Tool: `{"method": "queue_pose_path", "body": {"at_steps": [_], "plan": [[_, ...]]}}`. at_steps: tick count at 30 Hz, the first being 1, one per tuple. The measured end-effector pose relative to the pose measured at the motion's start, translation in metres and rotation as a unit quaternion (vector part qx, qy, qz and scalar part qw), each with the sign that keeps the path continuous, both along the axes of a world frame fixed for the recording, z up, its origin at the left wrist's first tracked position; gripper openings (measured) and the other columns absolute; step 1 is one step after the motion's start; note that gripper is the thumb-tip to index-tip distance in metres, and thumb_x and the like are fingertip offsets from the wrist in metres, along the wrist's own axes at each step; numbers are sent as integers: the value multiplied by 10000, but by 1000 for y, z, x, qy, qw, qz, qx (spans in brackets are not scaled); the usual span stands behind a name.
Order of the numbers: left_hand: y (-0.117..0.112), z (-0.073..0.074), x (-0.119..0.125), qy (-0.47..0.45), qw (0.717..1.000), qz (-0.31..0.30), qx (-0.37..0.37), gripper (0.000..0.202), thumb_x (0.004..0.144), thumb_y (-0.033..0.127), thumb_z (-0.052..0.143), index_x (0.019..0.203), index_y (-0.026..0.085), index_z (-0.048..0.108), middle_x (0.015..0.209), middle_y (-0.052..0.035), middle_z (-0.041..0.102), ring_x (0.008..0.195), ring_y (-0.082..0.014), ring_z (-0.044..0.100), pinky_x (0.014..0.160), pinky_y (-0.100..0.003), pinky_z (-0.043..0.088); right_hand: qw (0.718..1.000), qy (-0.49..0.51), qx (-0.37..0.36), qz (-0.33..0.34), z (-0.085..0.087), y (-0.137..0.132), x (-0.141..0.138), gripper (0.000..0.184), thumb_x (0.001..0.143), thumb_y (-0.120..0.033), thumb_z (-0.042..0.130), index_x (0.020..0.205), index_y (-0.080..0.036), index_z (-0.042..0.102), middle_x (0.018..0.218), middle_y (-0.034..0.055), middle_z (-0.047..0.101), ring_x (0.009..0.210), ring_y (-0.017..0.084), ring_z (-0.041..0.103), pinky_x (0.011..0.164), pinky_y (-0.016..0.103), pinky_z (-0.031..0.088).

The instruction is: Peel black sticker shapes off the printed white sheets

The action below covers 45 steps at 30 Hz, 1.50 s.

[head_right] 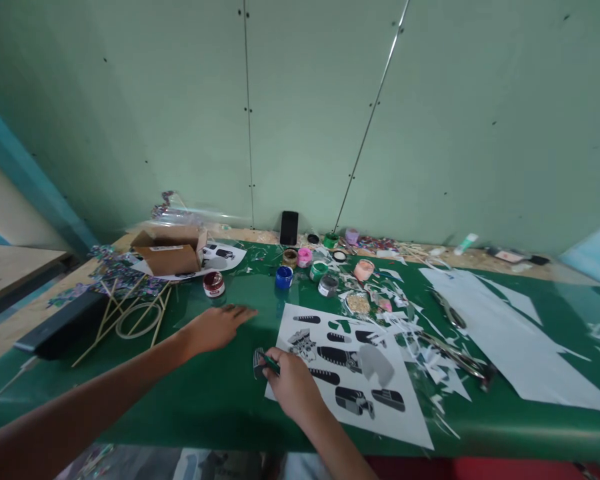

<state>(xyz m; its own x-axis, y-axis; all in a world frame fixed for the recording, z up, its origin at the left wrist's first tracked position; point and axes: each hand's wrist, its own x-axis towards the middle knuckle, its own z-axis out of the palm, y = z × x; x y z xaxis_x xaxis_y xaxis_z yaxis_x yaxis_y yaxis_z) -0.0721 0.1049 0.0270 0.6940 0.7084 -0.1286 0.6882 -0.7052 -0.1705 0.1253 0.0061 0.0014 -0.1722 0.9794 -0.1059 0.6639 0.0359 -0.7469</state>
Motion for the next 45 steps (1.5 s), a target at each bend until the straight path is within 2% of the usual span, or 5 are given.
{"method": "queue_pose_path", "body": {"at_steps": [21, 26, 32, 40, 45], "plan": [[-2, 2, -5, -145, 974, 166, -44, 367, 941, 155, 359, 1235, 230, 566, 1126, -83, 682, 978, -240, 673, 792, -333, 531, 928, -340, 129, 83, 4, 60, -31, 554, 881, -99, 339, 1409, -246, 418, 1135, 163, 590, 770, 226, 678, 621, 305, 489], [-19, -20, -11, -167, 978, 127, -17, 411, 939, 283, 437, 1348, 276, 478, 1351, -68, 548, 1243, -251, 514, 1008, -415, 444, 933, -260, 196, 151, 9, 17, -14, 431, 874, -183, 450, 1284, -293, 522, 1111, 69, 615, 685, 153, 646, 591, 246, 478], [-55, -43, -3, -180, 979, 88, 40, 434, 904, 338, 514, 1335, 296, 499, 1485, -96, 377, 1376, -344, 309, 1085, -646, 228, 982, -91, 164, -6, 1, -58, 51, 192, 880, -263, 426, 1010, -268, 568, 911, 43, 633, 559, 115, 606, 471, 193, 461], [-108, -46, 76, -255, 955, -96, -117, 688, 765, 522, 654, 1362, 256, 439, 1430, -92, 443, 1317, -287, 386, 1107, -507, 284, 956, -136, 213, -148, -26, -85, 115, 289, 944, -364, 348, 1041, -236, 588, 977, 103, 709, 863, 214, 696, 664, 281, 567], [-128, -62, 90, -287, 951, -97, -58, 183, 875, 266, 578, 1054, 248, 611, 967, -14, 666, 898, -199, 582, 799, -340, 442, 936, -246, 251, -31, -29, -107, 127, 347, 903, -426, 464, 1180, -267, 601, 1044, 87, 706, 883, 243, 697, 641, 308, 582]]}}
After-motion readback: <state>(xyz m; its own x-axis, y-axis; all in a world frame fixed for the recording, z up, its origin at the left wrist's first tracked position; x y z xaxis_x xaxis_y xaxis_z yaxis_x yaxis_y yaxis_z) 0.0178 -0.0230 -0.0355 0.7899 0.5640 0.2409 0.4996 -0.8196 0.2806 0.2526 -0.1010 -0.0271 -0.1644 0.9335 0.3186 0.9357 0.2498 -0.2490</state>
